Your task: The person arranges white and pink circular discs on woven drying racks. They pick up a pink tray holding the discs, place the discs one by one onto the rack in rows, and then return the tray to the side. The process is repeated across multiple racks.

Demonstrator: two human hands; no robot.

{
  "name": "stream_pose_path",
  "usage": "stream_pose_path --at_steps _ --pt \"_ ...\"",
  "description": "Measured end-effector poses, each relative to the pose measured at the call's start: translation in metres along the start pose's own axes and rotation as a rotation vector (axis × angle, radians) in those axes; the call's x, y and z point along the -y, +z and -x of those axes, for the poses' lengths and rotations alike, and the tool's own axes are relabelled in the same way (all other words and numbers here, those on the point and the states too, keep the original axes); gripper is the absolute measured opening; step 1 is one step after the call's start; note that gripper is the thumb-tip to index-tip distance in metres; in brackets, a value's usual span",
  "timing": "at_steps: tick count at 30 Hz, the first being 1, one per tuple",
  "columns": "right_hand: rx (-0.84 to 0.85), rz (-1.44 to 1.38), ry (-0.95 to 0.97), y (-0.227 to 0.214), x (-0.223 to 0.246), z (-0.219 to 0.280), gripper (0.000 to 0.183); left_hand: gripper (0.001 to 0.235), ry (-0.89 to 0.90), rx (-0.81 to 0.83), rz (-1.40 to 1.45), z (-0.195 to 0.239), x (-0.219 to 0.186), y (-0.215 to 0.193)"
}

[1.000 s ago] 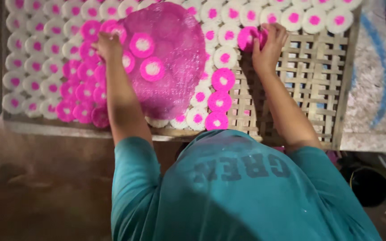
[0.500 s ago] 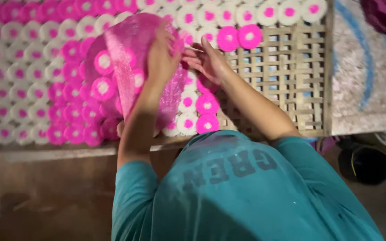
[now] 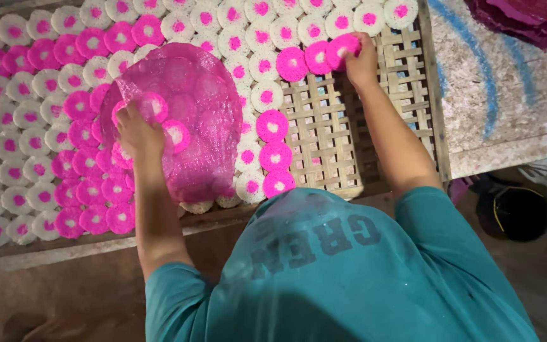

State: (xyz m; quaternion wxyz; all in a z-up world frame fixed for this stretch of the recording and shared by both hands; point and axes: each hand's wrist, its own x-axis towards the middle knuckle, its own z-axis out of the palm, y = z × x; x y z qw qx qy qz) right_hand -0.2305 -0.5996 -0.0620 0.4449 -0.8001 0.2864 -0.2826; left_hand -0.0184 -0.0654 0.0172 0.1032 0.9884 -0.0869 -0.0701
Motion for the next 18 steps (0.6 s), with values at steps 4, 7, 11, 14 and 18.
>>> stream_pose_path --at_steps 4,7,11,14,18 --pt "-0.114 0.304 -0.182 0.006 -0.003 0.001 0.043 0.055 -0.041 -0.22 0.401 -0.003 0.041 0.003" --pt "-0.119 0.318 -0.216 -0.003 -0.011 0.002 0.048 0.042 -0.194 -0.456 0.268 -0.003 0.094 -0.006" --pt "-0.199 0.318 -0.369 -0.006 -0.009 0.0 0.056 0.063 -0.139 -0.615 0.031 -0.007 0.127 -0.003" --pt "-0.144 0.287 -0.277 -0.013 -0.002 0.005 0.054 0.051 -0.034 -0.37 0.569 -0.012 0.1 0.036" --pt "-0.136 0.335 -0.15 -0.016 0.019 0.011 0.053 0.049 -0.042 -0.204 0.155 -0.046 0.066 0.065"
